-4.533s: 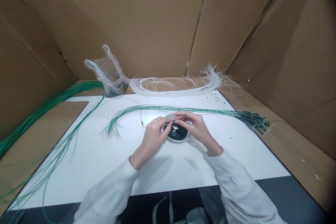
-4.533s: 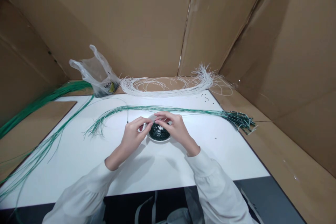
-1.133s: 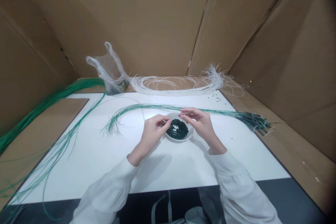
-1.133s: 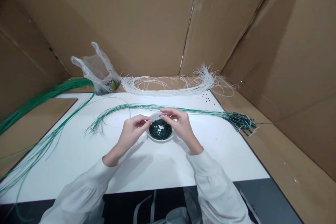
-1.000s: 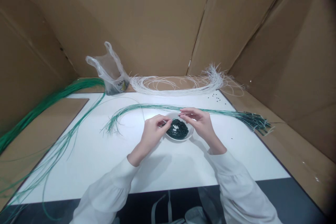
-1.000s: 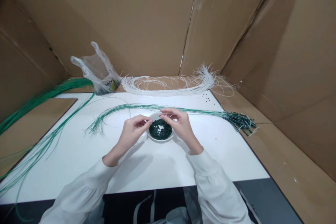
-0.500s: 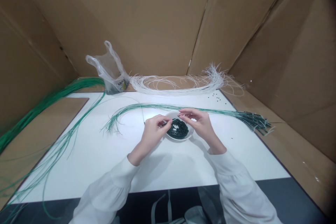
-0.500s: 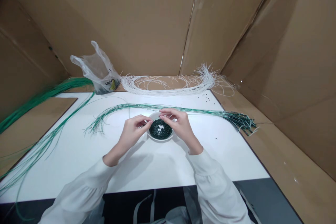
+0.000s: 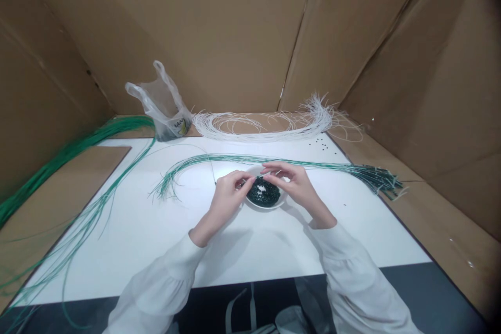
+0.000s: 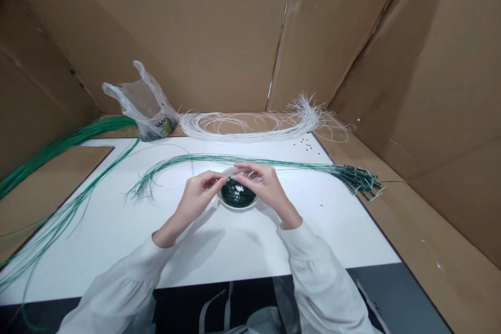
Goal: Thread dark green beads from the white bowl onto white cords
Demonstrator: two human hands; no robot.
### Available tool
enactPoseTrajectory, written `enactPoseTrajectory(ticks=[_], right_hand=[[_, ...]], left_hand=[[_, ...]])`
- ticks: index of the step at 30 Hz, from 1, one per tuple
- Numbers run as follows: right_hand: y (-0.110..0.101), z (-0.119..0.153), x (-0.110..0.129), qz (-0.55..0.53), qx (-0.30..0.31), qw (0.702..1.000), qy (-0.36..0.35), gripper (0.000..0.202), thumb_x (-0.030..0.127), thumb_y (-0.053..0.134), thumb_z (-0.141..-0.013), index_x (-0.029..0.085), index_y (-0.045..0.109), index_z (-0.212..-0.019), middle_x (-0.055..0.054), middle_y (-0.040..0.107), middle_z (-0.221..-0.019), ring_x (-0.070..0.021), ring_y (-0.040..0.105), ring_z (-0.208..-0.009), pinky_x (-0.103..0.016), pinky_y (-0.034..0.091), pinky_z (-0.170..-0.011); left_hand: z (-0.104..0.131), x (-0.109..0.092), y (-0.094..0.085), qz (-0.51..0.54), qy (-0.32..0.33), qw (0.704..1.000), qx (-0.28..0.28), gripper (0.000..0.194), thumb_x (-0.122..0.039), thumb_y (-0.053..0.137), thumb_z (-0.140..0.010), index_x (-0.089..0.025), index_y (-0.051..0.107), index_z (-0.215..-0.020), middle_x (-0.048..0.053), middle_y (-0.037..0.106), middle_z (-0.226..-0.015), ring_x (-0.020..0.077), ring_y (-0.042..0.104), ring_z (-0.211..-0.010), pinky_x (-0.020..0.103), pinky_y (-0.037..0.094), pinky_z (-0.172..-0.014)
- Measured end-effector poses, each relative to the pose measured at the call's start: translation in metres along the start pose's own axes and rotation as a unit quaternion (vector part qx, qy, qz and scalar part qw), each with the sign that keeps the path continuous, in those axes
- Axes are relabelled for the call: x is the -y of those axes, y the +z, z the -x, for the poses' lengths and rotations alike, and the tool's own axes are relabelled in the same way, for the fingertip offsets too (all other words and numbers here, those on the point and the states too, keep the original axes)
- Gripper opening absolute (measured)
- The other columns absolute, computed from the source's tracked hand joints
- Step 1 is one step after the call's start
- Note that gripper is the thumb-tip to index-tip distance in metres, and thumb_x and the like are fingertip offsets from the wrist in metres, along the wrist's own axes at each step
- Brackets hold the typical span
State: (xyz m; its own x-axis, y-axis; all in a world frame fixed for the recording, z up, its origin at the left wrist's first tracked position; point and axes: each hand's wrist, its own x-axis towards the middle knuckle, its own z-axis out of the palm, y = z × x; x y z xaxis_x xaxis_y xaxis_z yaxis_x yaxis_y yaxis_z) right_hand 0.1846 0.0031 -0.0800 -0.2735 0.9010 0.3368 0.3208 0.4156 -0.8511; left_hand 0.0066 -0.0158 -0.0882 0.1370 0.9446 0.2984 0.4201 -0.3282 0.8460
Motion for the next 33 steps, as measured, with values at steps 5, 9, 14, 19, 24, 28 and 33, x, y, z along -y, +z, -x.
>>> enactPoseTrajectory(ticks=[5, 9, 14, 19, 24, 28, 33], right_hand=[[-0.004, -0.007, -0.003, 0.173, 0.066, 0.983, -0.011, 0.017, 0.017, 0.054, -0.075, 0.017, 0.064, -0.088, -0.005, 0.068, -0.082, -0.0151, 0.060, -0.070, -0.027, 0.046, -0.068], [0.005, -0.011, -0.005, 0.328, 0.207, 0.922, -0.018, 0.015, 0.007, 0.055, -0.068, 0.017, 0.066, -0.070, -0.004, 0.066, -0.070, -0.0160, 0.058, -0.062, -0.025, 0.040, -0.059], [0.015, -0.008, -0.008, 0.371, 0.211, 0.904, -0.038, 0.022, 0.003, 0.055, -0.064, 0.017, 0.057, -0.046, -0.002, 0.055, -0.046, -0.0133, 0.050, -0.045, -0.024, 0.031, -0.045], [0.016, -0.007, -0.014, 0.347, 0.152, 0.925, -0.023, 0.024, 0.003, 0.054, -0.063, 0.018, 0.055, -0.044, -0.002, 0.053, -0.044, -0.0130, 0.049, -0.042, -0.024, 0.030, -0.043], [0.009, -0.009, -0.009, 0.302, 0.149, 0.942, -0.013, 0.021, 0.006, 0.052, -0.068, 0.019, 0.066, -0.061, -0.004, 0.066, -0.060, -0.0155, 0.057, -0.053, -0.024, 0.040, -0.053], [0.001, -0.006, 0.000, 0.198, 0.090, 0.976, 0.005, 0.019, 0.015, 0.051, -0.075, 0.019, 0.069, -0.079, -0.005, 0.070, -0.078, -0.0175, 0.063, -0.068, -0.028, 0.047, -0.067], [0.000, -0.003, -0.003, 0.010, 0.026, 0.998, 0.059, 0.014, 0.022, 0.059, -0.070, 0.016, 0.069, -0.077, -0.006, 0.070, -0.077, -0.0189, 0.065, -0.071, -0.030, 0.051, -0.070]], left_hand=[[-0.003, 0.006, -0.002, 0.047, -0.046, 0.998, -0.020, 0.023, -0.034, 0.052, -0.077, -0.015, 0.064, -0.079, 0.005, 0.066, -0.079, 0.0146, 0.058, -0.068, 0.022, 0.044, -0.062], [-0.005, 0.008, -0.003, 0.047, -0.065, 0.996, -0.030, 0.022, -0.034, 0.052, -0.076, -0.015, 0.063, -0.077, 0.005, 0.065, -0.077, 0.0143, 0.057, -0.067, 0.022, 0.044, -0.060], [-0.005, 0.006, -0.003, 0.059, -0.082, 0.995, -0.018, 0.021, -0.033, 0.051, -0.076, -0.015, 0.061, -0.078, 0.003, 0.062, -0.073, 0.0114, 0.053, -0.059, 0.021, 0.041, -0.057], [-0.005, 0.007, -0.003, 0.067, -0.088, 0.994, -0.022, 0.020, -0.034, 0.052, -0.075, -0.015, 0.060, -0.076, 0.001, 0.061, -0.071, 0.0104, 0.049, -0.056, 0.020, 0.038, -0.053], [-0.004, 0.008, -0.002, 0.061, -0.102, 0.992, -0.033, 0.018, -0.032, 0.051, -0.075, -0.016, 0.059, -0.074, 0.000, 0.060, -0.071, 0.0096, 0.046, -0.056, 0.020, 0.036, -0.054], [-0.004, 0.006, -0.001, 0.076, -0.103, 0.991, -0.034, 0.022, -0.035, 0.048, -0.078, -0.016, 0.059, -0.077, 0.001, 0.061, -0.075, 0.0100, 0.048, -0.059, 0.021, 0.037, -0.057], [-0.004, 0.003, -0.001, 0.110, -0.085, 0.990, -0.029, 0.027, -0.038, 0.043, -0.082, -0.018, 0.055, -0.096, 0.000, 0.058, -0.068, 0.0113, 0.050, -0.062, 0.021, 0.037, -0.057]])
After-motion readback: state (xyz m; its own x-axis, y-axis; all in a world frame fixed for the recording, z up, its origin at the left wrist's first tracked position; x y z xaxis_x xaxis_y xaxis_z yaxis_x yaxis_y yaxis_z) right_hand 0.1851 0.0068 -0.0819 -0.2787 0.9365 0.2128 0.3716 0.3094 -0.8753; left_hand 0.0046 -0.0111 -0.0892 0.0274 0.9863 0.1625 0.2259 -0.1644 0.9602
